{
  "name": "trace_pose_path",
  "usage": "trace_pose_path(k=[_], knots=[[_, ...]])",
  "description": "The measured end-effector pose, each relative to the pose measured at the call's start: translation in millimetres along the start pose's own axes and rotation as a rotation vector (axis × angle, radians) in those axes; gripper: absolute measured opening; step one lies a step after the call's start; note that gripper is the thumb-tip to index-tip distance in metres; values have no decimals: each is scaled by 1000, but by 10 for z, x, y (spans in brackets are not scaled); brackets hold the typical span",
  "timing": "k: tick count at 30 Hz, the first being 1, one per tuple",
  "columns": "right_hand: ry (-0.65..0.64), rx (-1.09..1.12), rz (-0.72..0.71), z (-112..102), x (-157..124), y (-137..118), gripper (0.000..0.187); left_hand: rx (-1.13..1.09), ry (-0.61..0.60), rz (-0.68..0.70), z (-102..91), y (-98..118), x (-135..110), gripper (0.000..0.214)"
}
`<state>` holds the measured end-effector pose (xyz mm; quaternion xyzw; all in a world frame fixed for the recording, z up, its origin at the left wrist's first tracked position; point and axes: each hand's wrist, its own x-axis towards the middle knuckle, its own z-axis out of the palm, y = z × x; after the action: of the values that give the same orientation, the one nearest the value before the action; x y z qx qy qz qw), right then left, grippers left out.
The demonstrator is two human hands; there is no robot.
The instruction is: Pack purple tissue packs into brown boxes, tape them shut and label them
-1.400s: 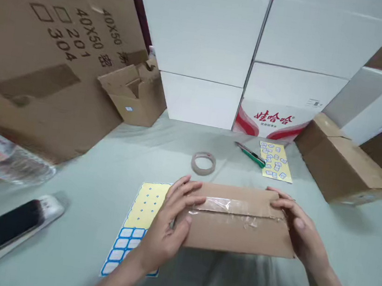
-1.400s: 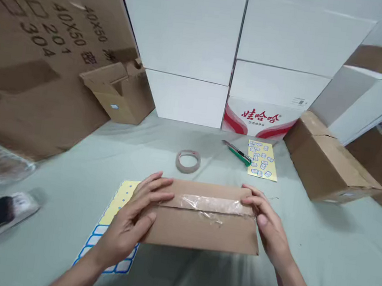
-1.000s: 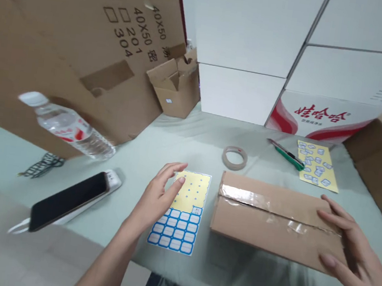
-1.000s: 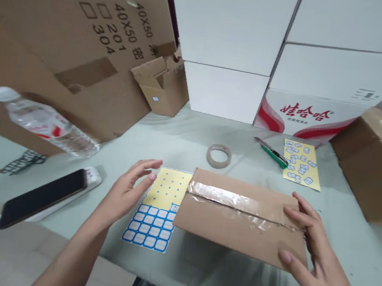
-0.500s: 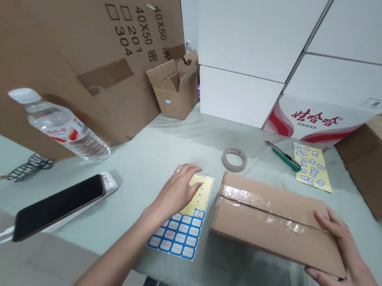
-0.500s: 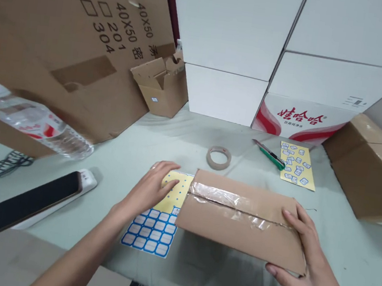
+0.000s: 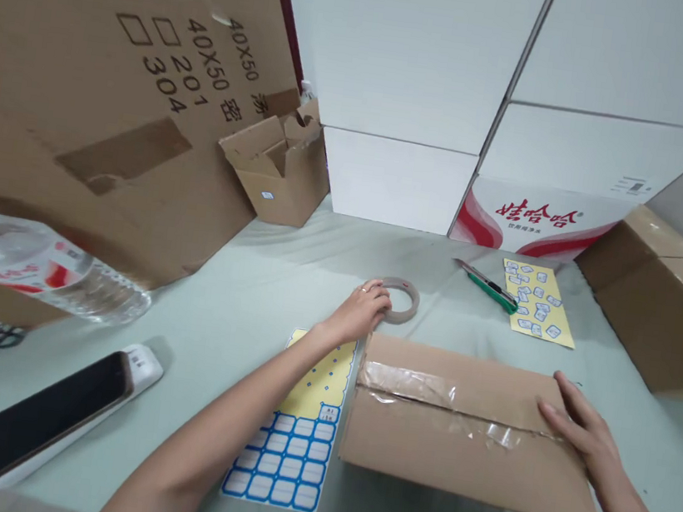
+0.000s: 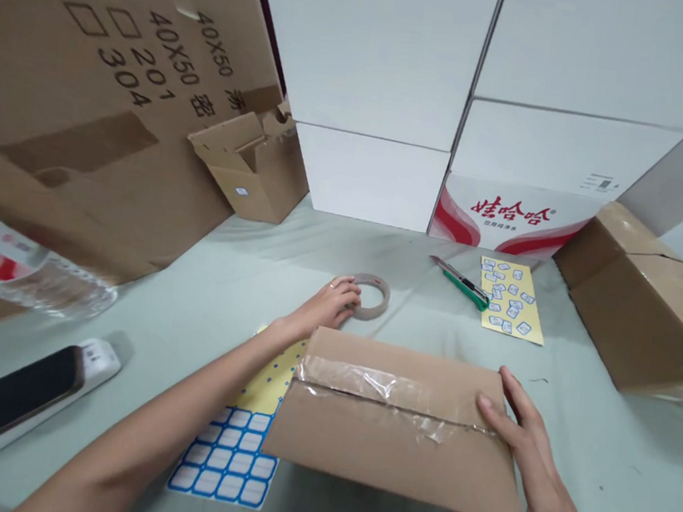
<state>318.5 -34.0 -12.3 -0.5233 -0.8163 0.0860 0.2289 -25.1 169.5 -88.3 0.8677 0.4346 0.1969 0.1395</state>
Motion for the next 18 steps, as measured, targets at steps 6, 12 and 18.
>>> trace_pose_path(k=[6, 12, 18], knots=[[-23, 33, 25, -57, 14, -39, 78, -225, 95, -80, -87, 123, -18, 22], [-35, 25, 29, -156, -14, -41, 77, -577, 196, -105, -740, 596, -110, 19], [-7, -88, -111, -208, 36, -18, 69, -936, 185, -6, -1203, 1308, -373, 29]])
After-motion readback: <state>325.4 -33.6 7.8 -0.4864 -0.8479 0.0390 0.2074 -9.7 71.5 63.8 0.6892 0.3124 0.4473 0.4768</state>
